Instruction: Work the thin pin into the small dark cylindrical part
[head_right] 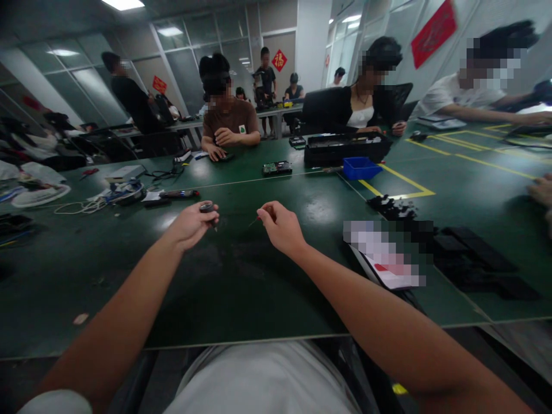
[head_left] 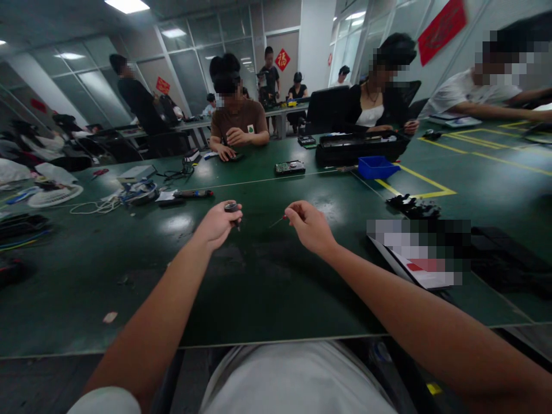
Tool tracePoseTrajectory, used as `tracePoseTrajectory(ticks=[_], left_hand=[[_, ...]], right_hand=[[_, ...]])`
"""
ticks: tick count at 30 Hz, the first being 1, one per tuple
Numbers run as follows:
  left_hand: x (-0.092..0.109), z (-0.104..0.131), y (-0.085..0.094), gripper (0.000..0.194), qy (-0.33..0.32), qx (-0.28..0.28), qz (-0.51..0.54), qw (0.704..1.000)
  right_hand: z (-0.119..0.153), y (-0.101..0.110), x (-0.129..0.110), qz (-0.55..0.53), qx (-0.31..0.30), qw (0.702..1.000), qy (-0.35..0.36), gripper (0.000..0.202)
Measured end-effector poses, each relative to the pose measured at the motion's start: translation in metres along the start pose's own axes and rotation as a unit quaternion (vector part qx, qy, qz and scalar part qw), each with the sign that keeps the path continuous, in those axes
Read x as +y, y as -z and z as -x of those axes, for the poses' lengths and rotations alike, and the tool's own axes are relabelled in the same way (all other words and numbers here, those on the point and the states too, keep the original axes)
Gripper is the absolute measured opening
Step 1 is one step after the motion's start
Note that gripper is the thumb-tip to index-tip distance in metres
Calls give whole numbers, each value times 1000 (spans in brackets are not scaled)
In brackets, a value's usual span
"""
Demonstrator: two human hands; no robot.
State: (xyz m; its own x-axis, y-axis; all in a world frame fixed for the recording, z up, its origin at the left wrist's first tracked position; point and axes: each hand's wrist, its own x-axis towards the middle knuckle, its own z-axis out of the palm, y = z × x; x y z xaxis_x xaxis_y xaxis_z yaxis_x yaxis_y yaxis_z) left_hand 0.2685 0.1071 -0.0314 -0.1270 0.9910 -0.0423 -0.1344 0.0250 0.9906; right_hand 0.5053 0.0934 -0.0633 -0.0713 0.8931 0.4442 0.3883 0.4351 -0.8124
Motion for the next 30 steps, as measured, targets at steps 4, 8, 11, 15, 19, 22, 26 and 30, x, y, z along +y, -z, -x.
tracePoseTrajectory(ticks=[4,8,11,15,19,22,26,30], left_hand=[[-34,3,-41,37,-120,-17,-61,991],[-62,8,-53,45,-170,-78,-149,971],[-72,10,-45,50,-178,-92,-211,957],[-71,14,-35,40,-214,-97,-290,928],[-67,16,-32,39,-238,-94,-305,917],[-65,16,-33,39,-234,-104,-317,913],[-62,18,-34,40,-230,-92,-314,916],[-60,19,-34,41,-222,-82,-316,919]], right_hand=[[3,3,-8,11,15,1000,10,31],[4,4,-10,-69,49,996,14,27],[3,5,-9,-142,91,985,20,24],[3,5,-10,-153,118,981,32,21],[6,3,-10,-96,96,990,40,22],[8,2,-9,-60,79,994,46,21],[7,2,-8,-41,64,996,52,20],[6,3,-9,-34,66,996,51,18]])
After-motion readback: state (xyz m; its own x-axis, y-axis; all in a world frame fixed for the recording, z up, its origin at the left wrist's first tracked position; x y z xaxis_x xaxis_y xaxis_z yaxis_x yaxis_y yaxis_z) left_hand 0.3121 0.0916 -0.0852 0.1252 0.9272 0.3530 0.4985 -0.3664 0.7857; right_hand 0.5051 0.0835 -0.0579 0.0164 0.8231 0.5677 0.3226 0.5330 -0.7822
